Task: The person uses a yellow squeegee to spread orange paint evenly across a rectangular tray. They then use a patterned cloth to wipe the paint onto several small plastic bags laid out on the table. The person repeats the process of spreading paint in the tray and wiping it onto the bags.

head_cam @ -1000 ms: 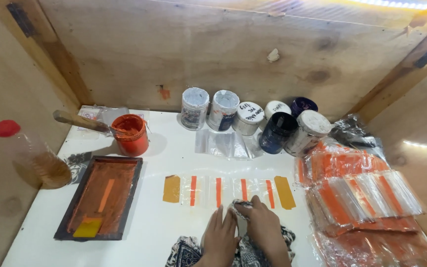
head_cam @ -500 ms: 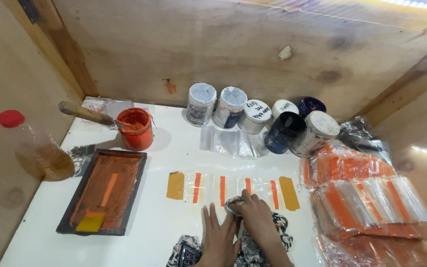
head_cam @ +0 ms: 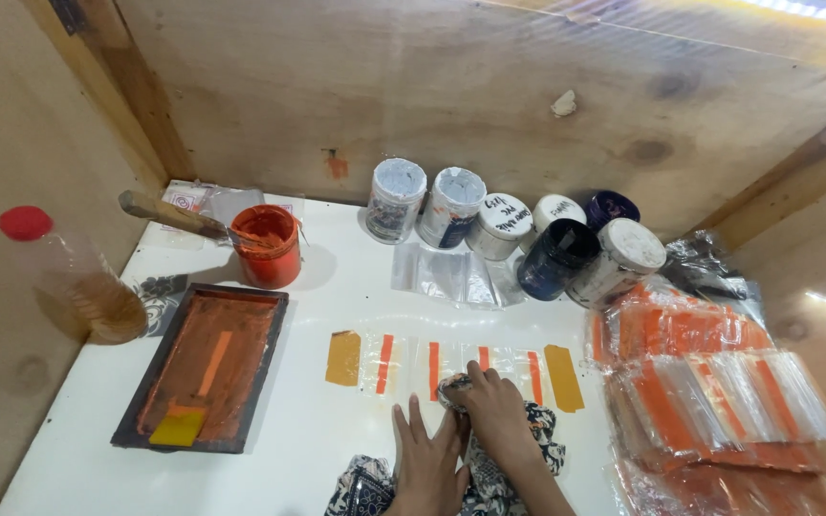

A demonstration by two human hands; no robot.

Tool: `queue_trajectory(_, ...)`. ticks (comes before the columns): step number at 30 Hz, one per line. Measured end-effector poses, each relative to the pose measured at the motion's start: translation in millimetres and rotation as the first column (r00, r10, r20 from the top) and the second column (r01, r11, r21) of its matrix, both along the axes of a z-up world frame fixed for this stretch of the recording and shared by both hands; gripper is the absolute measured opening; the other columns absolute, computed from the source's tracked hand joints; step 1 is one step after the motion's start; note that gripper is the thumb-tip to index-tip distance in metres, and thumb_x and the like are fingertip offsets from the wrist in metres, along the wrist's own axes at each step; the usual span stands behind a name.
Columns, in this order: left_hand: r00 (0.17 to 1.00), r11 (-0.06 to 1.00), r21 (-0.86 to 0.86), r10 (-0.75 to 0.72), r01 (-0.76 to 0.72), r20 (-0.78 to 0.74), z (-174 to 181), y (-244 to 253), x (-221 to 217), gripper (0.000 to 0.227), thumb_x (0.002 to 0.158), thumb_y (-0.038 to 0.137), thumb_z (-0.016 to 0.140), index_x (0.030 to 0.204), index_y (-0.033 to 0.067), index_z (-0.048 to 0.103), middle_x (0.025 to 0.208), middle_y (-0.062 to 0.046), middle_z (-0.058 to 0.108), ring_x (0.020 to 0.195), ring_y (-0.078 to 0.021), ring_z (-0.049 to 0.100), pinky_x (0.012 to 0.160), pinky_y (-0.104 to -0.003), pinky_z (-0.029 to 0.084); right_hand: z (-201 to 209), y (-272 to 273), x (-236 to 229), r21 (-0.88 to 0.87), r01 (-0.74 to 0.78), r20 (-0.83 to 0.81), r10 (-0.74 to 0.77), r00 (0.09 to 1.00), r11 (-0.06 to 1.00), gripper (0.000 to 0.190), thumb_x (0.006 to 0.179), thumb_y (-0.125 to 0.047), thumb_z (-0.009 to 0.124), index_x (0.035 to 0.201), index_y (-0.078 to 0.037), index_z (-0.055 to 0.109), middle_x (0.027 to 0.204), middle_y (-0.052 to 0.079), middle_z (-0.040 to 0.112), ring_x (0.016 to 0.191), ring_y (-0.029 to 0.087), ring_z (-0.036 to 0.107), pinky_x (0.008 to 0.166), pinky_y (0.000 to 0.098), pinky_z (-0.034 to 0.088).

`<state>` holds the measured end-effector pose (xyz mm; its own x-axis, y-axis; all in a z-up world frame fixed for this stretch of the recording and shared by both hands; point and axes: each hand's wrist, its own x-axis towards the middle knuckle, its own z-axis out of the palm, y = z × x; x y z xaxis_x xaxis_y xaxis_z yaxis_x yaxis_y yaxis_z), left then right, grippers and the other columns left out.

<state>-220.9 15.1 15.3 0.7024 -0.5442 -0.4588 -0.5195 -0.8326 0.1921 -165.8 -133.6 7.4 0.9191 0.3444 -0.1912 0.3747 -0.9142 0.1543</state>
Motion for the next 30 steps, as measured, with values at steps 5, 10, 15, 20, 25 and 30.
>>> queue_trajectory(5,1.0,0.999,-0.03,0.013,-0.013,0.021,4,1,-1,0.076,0.103,0.055,0.032,0.166,0.0194,0.01,0.171,-0.009,0.0,0.148,-0.0698,-0.005,0.115,-0.086,-0.001,6,3,6,-0.025,0.016,0.011,-0.016,1.0,1.0,0.041,0.088,-0.004,0.073,0.117,-0.033,0.072,0.107,0.008,0.054,0.074,0.025,0.06,0.053,0.0369,0.05)
queue_trajectory(10,0.998,0.998,-0.06,0.034,-0.031,0.06,-7,-2,-4,0.08,0.102,0.054,0.035,0.166,0.0173,0.005,0.171,-0.01,-0.001,0.147,-0.0708,-0.005,0.114,-0.088,0.0,7,3,9,-0.001,0.015,0.006,-0.015,1.0,1.0,0.039,0.083,-0.007,0.079,0.114,-0.031,0.072,0.108,0.008,0.055,0.077,0.027,0.06,0.055,0.0376,0.05)
queue_trajectory(15,1.0,1.0,-0.006,0.017,-0.017,0.024,7,-1,-3,0.078,0.103,0.054,0.034,0.167,0.0183,0.005,0.172,-0.01,-0.005,0.148,-0.0692,-0.006,0.115,-0.087,-0.001,4,4,15,-0.034,0.02,0.003,-0.02,1.0,0.999,0.052,0.08,-0.001,0.078,0.12,-0.032,0.068,0.115,0.01,0.053,0.084,0.031,0.062,0.057,0.0397,0.051)
queue_trajectory(20,1.0,1.0,0.016,0.009,-0.01,0.027,7,-1,-2,0.076,0.103,0.053,0.035,0.166,0.0174,0.012,0.173,-0.009,-0.008,0.149,-0.0694,-0.004,0.114,-0.087,0.001,8,7,22,-0.061,0.062,-0.041,-0.065,0.997,0.996,0.057,0.079,0.0,0.079,0.125,-0.032,0.067,0.127,0.013,0.052,0.097,0.032,0.063,0.061,0.0391,0.055)
queue_trajectory(25,1.0,1.0,0.026,-0.008,0.008,0.022,7,1,-2,0.077,0.104,0.055,0.033,0.166,0.0168,0.01,0.173,-0.009,-0.006,0.149,-0.0691,-0.006,0.113,-0.089,0.0,0,4,28,-0.063,0.075,-0.015,-0.076,0.997,0.995,0.056,0.083,-0.003,0.076,0.127,-0.036,0.064,0.119,0.01,0.052,0.092,0.031,0.061,0.055,0.0379,0.053)
queue_trajectory(30,0.999,1.0,0.017,-0.021,0.021,0.04,8,3,-2,0.078,0.103,0.058,0.036,0.165,0.0152,0.015,0.173,-0.01,-0.001,0.148,-0.0692,-0.004,0.112,-0.09,0.003,2,8,33,-0.045,0.056,0.08,-0.053,0.995,0.997,0.051,0.085,-0.002,0.073,0.125,-0.035,0.067,0.115,0.011,0.057,0.085,0.031,0.065,0.051,0.0371,0.052)
